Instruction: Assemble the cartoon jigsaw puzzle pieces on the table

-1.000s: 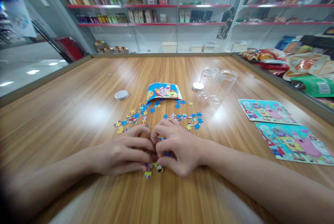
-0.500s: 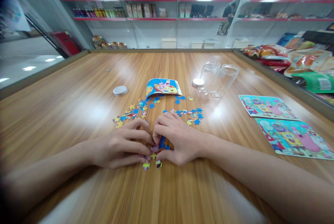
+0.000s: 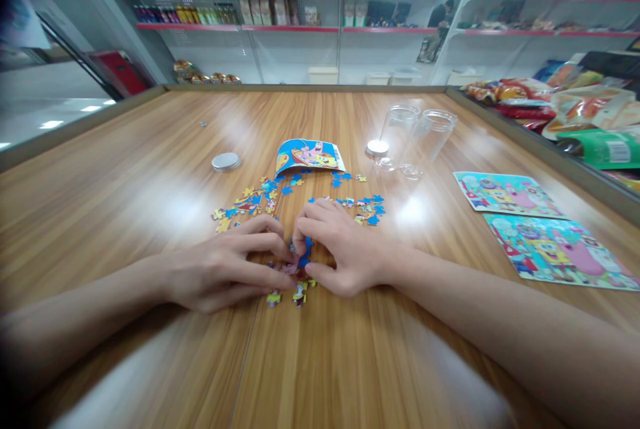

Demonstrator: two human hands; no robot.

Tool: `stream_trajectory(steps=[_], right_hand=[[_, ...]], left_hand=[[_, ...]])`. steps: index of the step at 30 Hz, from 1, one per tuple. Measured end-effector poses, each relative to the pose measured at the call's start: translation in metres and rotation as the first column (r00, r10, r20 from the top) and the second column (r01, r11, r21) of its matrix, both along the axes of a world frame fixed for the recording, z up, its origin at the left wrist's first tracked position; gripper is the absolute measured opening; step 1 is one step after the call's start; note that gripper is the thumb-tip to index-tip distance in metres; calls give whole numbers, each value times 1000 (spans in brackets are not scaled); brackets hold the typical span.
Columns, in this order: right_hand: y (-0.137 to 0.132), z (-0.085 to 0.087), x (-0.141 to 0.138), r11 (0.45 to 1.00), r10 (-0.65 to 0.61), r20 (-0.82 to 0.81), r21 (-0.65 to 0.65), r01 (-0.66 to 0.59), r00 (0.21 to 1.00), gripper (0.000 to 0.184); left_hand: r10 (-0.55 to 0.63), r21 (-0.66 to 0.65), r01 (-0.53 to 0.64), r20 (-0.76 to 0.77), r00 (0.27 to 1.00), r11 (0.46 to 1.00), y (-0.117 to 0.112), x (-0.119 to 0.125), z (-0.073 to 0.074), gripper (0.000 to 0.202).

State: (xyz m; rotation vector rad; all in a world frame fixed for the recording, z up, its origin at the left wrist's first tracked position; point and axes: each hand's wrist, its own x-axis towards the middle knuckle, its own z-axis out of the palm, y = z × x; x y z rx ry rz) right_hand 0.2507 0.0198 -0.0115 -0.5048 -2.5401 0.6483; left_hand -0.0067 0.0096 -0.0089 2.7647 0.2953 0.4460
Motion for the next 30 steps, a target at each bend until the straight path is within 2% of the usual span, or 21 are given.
stream_trajectory(steps=[5, 14, 23, 30], right_hand=[[-4, 1, -3, 997, -18, 68, 71, 13, 998, 23], [-5, 0, -3, 998, -31, 89, 54, 27, 996, 26], [-3, 1, -4, 997, -47, 75, 69, 42, 996, 18], [-6, 3, -6, 996, 22, 124, 88, -33, 992, 19]], left_hand=[[-16, 27, 16, -23, 1000, 999, 1, -1, -1, 39], [-17, -1, 17, -36, 999, 1000, 0, 1, 4, 37], [-5, -87, 6, 3, 1000, 996, -1, 2, 1, 30], [-2, -87, 1, -11, 1000, 996, -2, 2, 2, 17]])
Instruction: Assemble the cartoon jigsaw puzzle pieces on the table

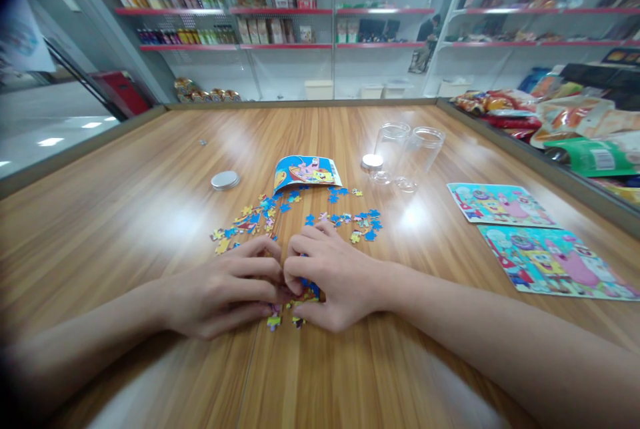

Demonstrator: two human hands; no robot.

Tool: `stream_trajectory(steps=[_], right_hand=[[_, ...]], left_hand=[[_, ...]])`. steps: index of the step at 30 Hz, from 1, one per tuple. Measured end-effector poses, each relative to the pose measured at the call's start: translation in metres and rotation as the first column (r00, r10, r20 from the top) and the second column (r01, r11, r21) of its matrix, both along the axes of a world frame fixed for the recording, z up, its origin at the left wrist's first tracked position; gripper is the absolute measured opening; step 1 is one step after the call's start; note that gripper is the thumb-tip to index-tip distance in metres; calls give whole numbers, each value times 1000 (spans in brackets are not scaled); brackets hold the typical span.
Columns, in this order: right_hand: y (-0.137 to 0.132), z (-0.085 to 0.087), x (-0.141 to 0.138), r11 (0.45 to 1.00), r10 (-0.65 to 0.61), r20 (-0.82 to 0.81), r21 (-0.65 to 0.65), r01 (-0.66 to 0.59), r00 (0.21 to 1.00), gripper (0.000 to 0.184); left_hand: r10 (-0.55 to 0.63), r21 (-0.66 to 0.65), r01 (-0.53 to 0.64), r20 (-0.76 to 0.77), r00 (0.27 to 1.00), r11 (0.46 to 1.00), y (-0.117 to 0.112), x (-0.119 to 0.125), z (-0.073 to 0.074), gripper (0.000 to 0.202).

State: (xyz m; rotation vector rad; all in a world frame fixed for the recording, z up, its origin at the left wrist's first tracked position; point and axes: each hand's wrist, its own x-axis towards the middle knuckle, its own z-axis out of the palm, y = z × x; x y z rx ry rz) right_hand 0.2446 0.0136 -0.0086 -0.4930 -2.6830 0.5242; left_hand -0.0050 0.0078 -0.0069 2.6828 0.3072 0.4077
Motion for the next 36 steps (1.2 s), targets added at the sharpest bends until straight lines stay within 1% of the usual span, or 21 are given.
stream_trajectory(steps=[6, 11, 17, 22, 28, 32, 36], right_hand=[[-1, -2, -4, 1000, -4, 19, 6, 4, 1000, 15], [0, -6, -6, 999, 44, -2, 32, -44, 999, 15], [-3, -14, -7, 994, 62, -42, 93, -58, 997, 14], [-5, -15, -9, 993, 56, -66, 106, -49, 996, 14], [-5, -14, -10, 992, 50, -42, 122, -44, 998, 16], [-4, -17, -8, 993, 43, -38, 116, -38, 998, 15], [0, -17, -6, 992, 60, -75, 115, -51, 995, 23]], left_hand=[[6, 28, -6, 7, 1000, 1000, -1, -1, -2, 15], [-6, 43, 6, 8, 1000, 999, -2, 1, -3, 14], [-23, 122, 22, 4, 1000, 992, -6, 3, -2, 15], [-18, 160, 18, -4, 1000, 987, -6, 5, -1, 14], [-19, 143, 17, 12, 1000, 990, -5, 4, -2, 16], [-48, 135, 45, 15, 999, 990, -5, 4, -2, 16], [-63, 138, 56, 47, 997, 989, -5, 4, -4, 18]])
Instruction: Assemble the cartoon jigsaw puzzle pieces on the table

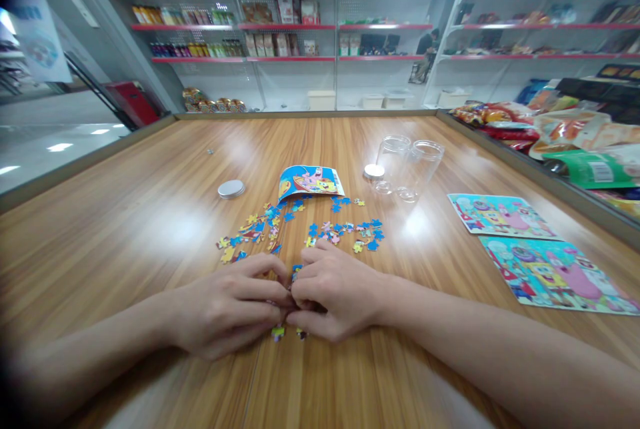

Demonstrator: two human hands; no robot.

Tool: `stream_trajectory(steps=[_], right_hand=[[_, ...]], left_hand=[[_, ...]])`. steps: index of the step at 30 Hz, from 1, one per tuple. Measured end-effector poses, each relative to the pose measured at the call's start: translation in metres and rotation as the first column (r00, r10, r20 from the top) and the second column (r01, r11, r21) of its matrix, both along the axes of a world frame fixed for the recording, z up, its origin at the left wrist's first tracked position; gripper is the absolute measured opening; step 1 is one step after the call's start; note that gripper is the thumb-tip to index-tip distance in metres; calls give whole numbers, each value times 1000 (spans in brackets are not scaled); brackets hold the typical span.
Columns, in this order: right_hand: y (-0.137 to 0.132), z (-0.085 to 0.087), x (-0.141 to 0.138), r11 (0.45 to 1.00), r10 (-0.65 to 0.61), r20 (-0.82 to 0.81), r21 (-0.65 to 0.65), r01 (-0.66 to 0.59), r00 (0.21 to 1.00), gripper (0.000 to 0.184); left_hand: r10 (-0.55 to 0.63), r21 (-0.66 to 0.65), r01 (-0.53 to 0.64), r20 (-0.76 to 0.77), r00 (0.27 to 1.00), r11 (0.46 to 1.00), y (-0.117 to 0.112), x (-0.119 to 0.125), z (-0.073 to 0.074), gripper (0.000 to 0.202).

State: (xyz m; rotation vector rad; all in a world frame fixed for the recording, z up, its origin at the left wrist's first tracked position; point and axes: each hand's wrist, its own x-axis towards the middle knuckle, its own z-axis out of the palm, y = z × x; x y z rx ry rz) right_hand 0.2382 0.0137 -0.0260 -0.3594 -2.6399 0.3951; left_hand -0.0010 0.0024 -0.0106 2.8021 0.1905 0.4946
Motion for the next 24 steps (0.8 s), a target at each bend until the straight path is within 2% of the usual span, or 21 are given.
stream_trajectory(steps=[2, 4, 5, 6, 7, 8, 9, 10, 11, 13, 17, 21, 24], right_hand=[[2, 1, 0, 999, -21, -58, 23, 22, 998, 29], [3, 3, 0, 997, -56, -126, 40, 61, 990, 32], [3, 3, 0, 997, -65, -158, 40, 73, 985, 33], [3, 2, 0, 996, -70, -184, 33, 77, 980, 33], [3, 2, 0, 997, -73, -204, 22, 79, 976, 33], [3, 0, 1, 997, -74, -218, 8, 78, 973, 33], [2, -2, 1, 997, -74, -228, -5, 75, 971, 33], [2, -4, 2, 997, -77, -231, -16, 75, 970, 33], [1, -6, 3, 997, -82, -229, -24, 78, 970, 32], [0, -8, 4, 997, -83, -215, -27, 79, 973, 31], [0, -8, 6, 999, -54, -194, -12, 53, 980, 30], [1, -2, 5, 998, -50, -200, 29, 57, 979, 33], [2, 1, 4, 996, -54, -211, 52, 66, 976, 35]], left_hand=[[-10, 6, 9, 59, 998, 1000, 1, -2, -1, 20], [54, -4, -55, 204, 977, 998, 6, -7, -4, 25], [149, -36, -145, 316, 937, 989, 9, -11, -6, 26], [288, -106, -269, 424, 858, 957, 14, -15, -8, 25], [465, -229, -407, 508, 725, 884, 20, -19, -11, 21], [638, -398, -502, 541, 548, 768, 27, -23, -14, 16], [773, -593, -499, 530, 349, 632, 34, -28, -17, 11], [855, -762, -395, 494, 161, 514, 42, -31, -21, 11], [880, -815, -341, 463, 101, 468, 49, -34, -23, 14], [903, -862, -280, 427, 49, 423, 61, -38, -28, 17], [923, -895, -237, 384, 20, 377, 67, -38, -28, 17], [933, -891, -288, 358, 32, 352, 60, -34, -23, 17], [944, -870, -375, 327, 48, 320, 58, -35, -22, 19]])
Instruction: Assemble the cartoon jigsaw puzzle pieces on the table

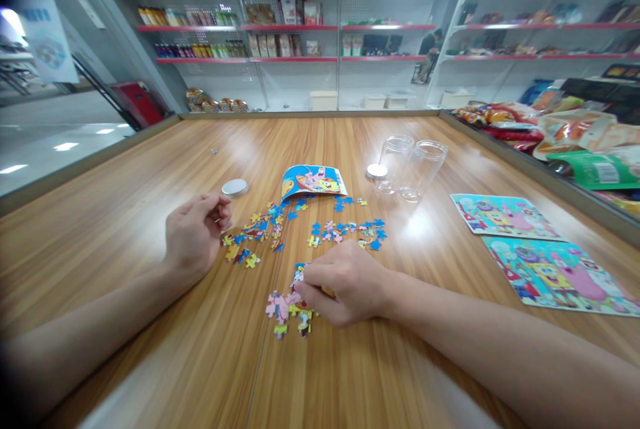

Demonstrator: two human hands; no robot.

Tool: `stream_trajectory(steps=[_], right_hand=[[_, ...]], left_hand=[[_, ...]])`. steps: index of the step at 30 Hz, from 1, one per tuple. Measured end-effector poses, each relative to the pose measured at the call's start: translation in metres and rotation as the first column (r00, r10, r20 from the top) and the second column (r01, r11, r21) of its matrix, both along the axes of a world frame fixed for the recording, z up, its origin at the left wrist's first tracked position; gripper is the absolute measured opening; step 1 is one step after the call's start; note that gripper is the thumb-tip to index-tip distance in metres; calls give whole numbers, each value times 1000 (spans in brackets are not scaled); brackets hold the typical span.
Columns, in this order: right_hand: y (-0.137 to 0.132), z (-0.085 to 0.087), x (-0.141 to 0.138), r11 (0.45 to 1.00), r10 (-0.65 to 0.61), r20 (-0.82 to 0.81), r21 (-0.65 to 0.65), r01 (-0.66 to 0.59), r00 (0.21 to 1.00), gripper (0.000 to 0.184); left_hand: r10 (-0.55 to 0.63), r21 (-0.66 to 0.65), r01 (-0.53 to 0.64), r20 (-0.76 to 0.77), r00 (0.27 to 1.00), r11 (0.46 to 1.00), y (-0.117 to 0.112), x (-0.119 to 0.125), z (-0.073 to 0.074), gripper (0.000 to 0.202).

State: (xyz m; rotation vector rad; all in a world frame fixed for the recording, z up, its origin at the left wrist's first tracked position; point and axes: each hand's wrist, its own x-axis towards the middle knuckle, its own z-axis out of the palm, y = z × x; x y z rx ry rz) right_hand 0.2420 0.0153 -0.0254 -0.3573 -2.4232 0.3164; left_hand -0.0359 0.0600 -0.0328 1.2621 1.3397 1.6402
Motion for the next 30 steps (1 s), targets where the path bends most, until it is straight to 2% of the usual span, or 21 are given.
stream_trajectory(steps=[3, 7, 12, 14, 15, 16, 17, 19, 20, 21, 23, 25, 30], right_hand=[[0, 0, 0, 1000, 5, 5, 5, -5, 1000, 35], [-1, -2, 1, 1000, 17, 8, 1, -17, 1000, 32], [0, -2, 1, 999, 34, 3, -23, -34, 999, 29], [0, -2, 0, 999, 41, 10, -35, -40, 999, 28], [0, -2, 0, 998, 42, 13, -37, -42, 999, 29], [0, -3, 0, 998, 43, 15, -35, -43, 999, 29], [0, -3, 0, 999, 42, 17, -31, -41, 999, 29], [-1, -3, 0, 999, 35, 28, -21, -34, 999, 29], [-1, -3, 0, 999, 31, 32, -13, -31, 999, 29], [-1, -3, 0, 1000, 27, 35, -5, -27, 999, 30], [-1, -2, -2, 1000, 22, 31, 7, -22, 999, 32], [-1, -2, -3, 1000, 25, 25, 11, -25, 999, 34], [0, -2, -4, 999, 35, 51, 0, -35, 998, 36]], left_hand=[[14, -44, -20, -138, 990, 999, -1, -3, -1, 20], [-39, -120, 2, -307, 951, 993, -2, -8, -3, 19], [-88, -142, 36, -378, 922, 989, -2, -7, -5, 25], [-97, -134, 47, -398, 912, 990, -3, -5, -2, 26], [-95, -110, 49, -460, 883, 993, -5, -4, 1, 27], [-90, -83, 53, -551, 830, 995, -7, -4, 5, 28], [-75, -41, 64, -698, 713, 997, -9, -4, 10, 29], [-83, -47, 112, -935, 346, 993, -13, -8, 21, 32], [-125, -107, 100, -974, 190, 989, -15, -11, 26, 31], [-187, -183, 61, -979, 80, 981, -17, -15, 31, 29], [-350, -349, -28, -933, -82, 937, -17, -25, 36, 24], [-405, -402, -51, -906, -123, 914, -15, -34, 38, 19], [-440, -435, -67, -889, -130, 898, -6, -39, 37, 17]])
